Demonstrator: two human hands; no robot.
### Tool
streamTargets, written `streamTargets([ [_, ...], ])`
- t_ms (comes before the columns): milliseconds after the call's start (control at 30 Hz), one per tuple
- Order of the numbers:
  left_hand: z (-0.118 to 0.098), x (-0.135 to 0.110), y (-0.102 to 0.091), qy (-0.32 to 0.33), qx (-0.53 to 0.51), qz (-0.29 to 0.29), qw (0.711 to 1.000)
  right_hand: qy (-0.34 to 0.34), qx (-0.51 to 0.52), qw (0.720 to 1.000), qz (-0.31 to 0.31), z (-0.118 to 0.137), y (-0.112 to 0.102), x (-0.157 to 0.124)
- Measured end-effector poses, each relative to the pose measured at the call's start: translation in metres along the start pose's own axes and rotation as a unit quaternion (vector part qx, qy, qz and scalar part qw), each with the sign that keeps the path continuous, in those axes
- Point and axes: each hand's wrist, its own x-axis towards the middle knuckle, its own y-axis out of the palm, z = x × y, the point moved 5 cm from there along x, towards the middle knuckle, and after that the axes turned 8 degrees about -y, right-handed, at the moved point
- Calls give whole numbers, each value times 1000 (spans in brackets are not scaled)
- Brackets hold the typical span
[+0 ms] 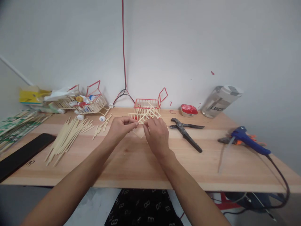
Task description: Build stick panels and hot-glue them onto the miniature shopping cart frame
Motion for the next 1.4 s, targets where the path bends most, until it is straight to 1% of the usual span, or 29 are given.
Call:
streamTargets([
  [367, -6, -5, 0, -13, 9, 6, 1000, -10, -10, 1000, -12, -1, 0, 0],
  [800, -3, -4, -1, -3, 19, 4, 1000, -6, -22, 1000, -8, 1, 0, -2],
  [1000, -3, -5, 0, -6, 4, 10, 1000, -4, -29, 1000, -5, 2, -2, -1],
  [1200, -4, -4, -1, -6, -5, 3, 1000, -8, -26, 1000, -8, 3, -3, -1],
  [1400, -4, -5, -1, -9, -4, 11, 1000, -12, -19, 1000, -10, 1, -2, -1],
])
